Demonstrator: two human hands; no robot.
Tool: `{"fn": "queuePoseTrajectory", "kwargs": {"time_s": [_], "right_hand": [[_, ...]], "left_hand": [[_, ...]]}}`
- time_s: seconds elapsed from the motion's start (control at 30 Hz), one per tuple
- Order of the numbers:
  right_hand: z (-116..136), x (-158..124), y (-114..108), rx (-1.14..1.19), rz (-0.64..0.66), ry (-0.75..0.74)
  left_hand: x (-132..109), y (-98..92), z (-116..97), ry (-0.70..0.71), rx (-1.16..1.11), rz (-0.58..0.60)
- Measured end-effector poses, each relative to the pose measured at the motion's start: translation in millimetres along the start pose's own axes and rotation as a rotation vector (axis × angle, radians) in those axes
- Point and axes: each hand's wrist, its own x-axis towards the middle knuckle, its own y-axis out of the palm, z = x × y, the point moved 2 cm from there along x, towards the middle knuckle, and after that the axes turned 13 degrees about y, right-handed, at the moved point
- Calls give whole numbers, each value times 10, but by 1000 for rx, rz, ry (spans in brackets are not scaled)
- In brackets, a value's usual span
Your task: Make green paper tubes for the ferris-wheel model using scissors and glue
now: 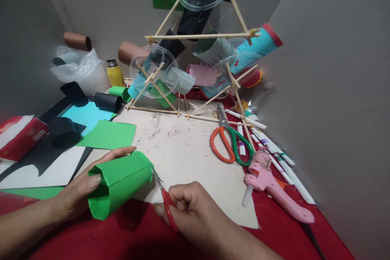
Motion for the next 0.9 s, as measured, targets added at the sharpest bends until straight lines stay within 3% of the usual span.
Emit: {"fn": "queuePoseTrajectory", "kwargs": {"time_s": [0.37,0.6,0.9], "right_hand": [[-61,13,-14,-65,-6,-56],[-36,7,-18,-123,-18,-40],[-69,8,-25,-148,-11,-92]], "left_hand": [[7,5,-73,-1,81,-2],[12,7,-98,22,119,69],[15,24,-129,22,163,15]]}}
